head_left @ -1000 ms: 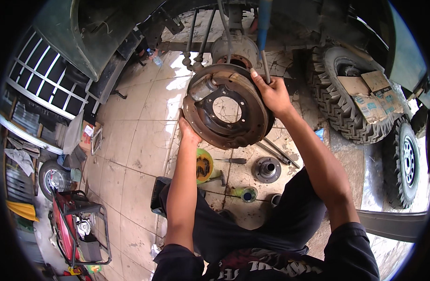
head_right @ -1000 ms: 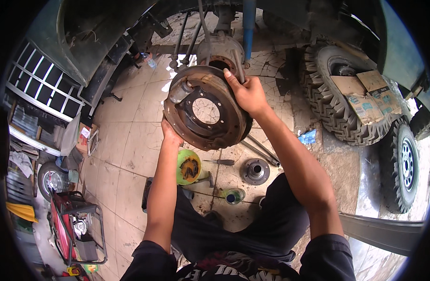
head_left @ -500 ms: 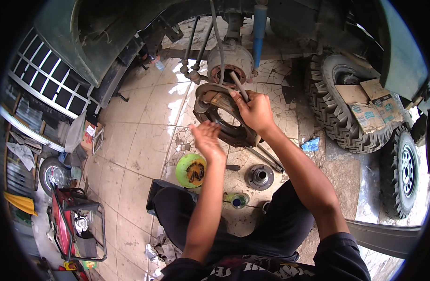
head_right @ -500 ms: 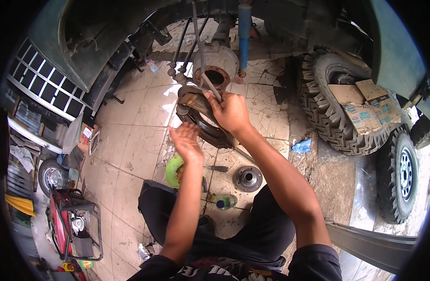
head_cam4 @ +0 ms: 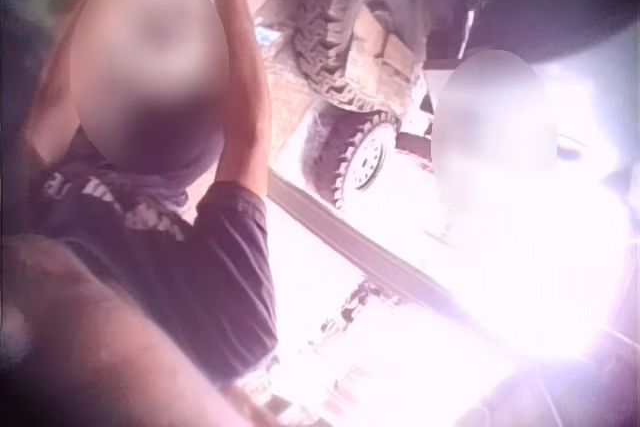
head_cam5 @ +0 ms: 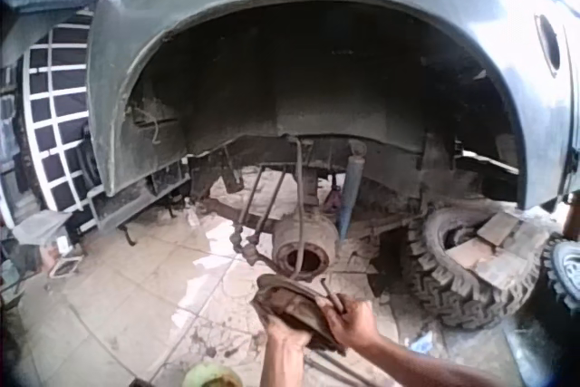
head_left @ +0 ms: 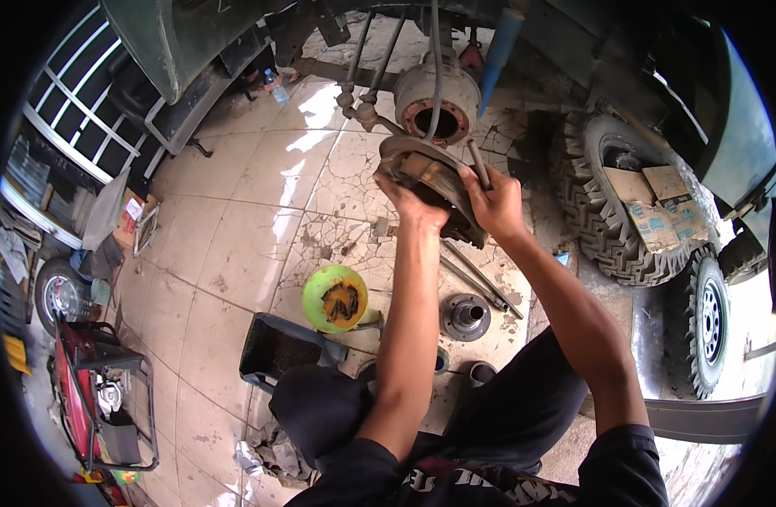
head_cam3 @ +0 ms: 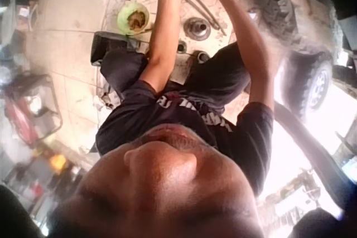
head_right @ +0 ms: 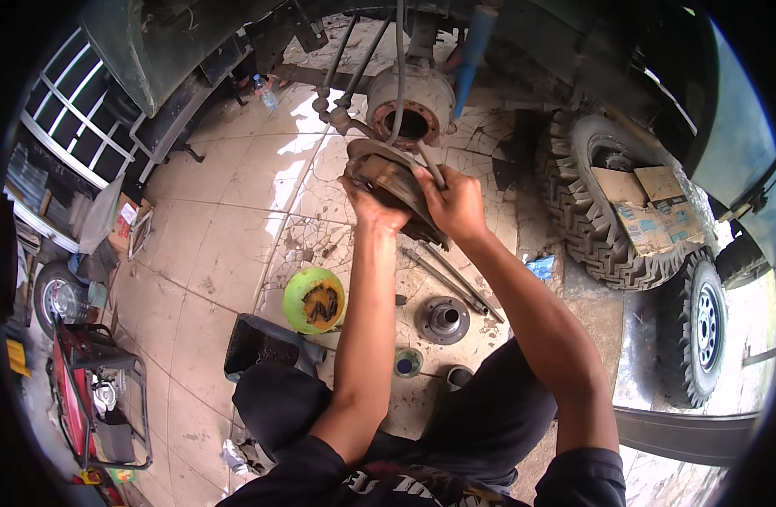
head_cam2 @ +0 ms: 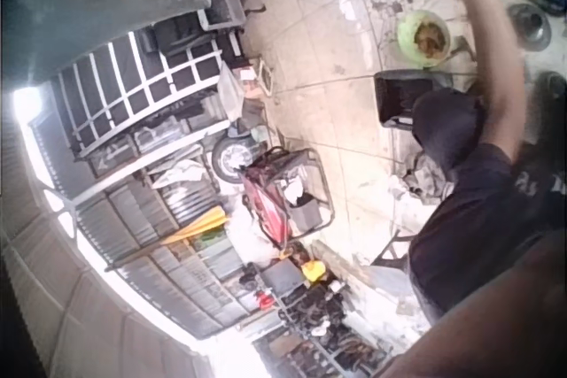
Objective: The person works on a drum brake assembly using a metal scribe or pick to clean or adjust components, holding the circular brake part in their hands.
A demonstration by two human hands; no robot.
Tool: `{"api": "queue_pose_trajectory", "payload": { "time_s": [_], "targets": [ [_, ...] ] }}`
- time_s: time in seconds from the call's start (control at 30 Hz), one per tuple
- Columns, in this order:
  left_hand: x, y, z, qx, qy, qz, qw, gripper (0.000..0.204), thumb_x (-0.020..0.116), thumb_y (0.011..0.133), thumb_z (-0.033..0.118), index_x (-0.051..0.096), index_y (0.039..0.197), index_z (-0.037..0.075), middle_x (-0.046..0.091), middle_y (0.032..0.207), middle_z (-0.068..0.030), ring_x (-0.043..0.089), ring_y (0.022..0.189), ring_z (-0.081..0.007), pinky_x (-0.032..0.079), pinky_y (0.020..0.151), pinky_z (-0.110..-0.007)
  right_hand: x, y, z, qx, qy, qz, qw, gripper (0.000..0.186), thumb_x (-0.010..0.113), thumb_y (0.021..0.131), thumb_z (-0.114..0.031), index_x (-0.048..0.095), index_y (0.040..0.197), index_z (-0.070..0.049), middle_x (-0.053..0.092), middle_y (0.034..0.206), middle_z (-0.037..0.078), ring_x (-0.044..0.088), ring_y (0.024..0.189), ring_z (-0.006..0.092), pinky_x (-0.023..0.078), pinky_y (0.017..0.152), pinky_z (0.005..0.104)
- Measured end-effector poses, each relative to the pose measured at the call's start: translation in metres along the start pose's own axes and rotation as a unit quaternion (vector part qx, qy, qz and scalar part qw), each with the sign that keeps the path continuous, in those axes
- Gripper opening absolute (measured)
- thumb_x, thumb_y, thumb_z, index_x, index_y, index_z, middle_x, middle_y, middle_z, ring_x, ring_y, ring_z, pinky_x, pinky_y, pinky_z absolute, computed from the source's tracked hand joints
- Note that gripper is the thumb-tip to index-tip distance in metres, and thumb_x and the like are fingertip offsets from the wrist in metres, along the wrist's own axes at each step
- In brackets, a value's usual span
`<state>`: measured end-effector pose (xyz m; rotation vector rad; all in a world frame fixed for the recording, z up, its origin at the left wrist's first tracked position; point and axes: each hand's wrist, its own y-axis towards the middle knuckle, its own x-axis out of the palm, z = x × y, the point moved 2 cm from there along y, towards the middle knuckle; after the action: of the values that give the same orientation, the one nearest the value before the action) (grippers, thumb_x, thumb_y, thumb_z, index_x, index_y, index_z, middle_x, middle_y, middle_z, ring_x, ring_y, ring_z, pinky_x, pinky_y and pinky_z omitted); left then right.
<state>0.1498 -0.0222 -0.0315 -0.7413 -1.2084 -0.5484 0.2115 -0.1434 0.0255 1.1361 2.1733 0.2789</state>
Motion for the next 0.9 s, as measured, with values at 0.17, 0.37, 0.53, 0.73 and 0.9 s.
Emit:
{"api": "queue_pose_trajectory", "payload": {
  "time_s": [0.17,0.37,0.53,0.73,0.9],
  "targets": [
    [0.020,-0.004,-0.019,0.075,-0.027,0.012,0.997,0.097,0.018,0.084,0.087,0.039,0.146,0.015,0.043,0.146,-0.0111,0.043,0.133,-0.0309,0.035,0.111,-0.050,-0.011,-0.005,0.029,0.024,-0.031,-0.017,0.999,0.040,0.060,0.098,-0.035,0.067,0.088,0.003,0.049,0.057,0.004,0.040,0.064,0.0054,0.040,0.053,0.0300],
    [0.024,-0.022,-0.016,0.050,-0.049,-0.019,0.997,0.087,0.043,0.087,0.077,0.037,0.145,0.012,0.045,0.141,-0.0099,0.045,0.129,-0.0260,0.037,0.108,-0.043,-0.078,0.004,0.010,0.032,-0.163,0.134,0.977,0.058,0.037,0.104,-0.045,0.071,0.098,0.001,0.066,0.069,0.013,0.061,0.065,0.0252,0.050,0.067,0.0361],
    [0.008,-0.021,-0.024,0.043,-0.001,-0.091,0.995,0.073,0.062,0.089,0.058,0.043,0.141,0.010,0.052,0.135,-0.0044,0.047,0.125,-0.0176,0.038,0.107,-0.037,-0.120,0.006,-0.076,0.035,-0.152,0.142,0.978,0.055,0.041,0.105,-0.044,0.072,0.091,-0.001,0.049,0.054,-0.001,0.041,0.048,0.0064,0.033,0.048,0.0266],
    [0.011,-0.036,-0.025,0.129,0.081,-0.108,0.982,0.074,0.066,0.090,0.049,0.038,0.144,0.006,0.049,0.140,-0.0052,0.045,0.129,-0.0174,0.031,0.113,-0.035,-0.073,-0.003,-0.140,-0.002,0.013,0.045,0.999,0.031,0.063,0.098,-0.026,0.071,0.099,0.004,0.069,0.079,0.006,0.059,0.067,0.0071,0.048,0.062,0.0206],
    [0.029,-0.060,-0.017,0.114,0.094,-0.174,0.974,0.076,0.064,0.091,0.050,0.035,0.145,0.005,0.046,0.143,-0.0069,0.038,0.136,-0.0175,0.024,0.117,-0.035,-0.025,0.005,-0.154,-0.029,0.009,-0.029,0.999,0.030,0.067,0.095,-0.025,0.072,0.100,0.005,0.071,0.080,0.007,0.064,0.074,0.0091,0.051,0.067,0.0225]
  ]
}}
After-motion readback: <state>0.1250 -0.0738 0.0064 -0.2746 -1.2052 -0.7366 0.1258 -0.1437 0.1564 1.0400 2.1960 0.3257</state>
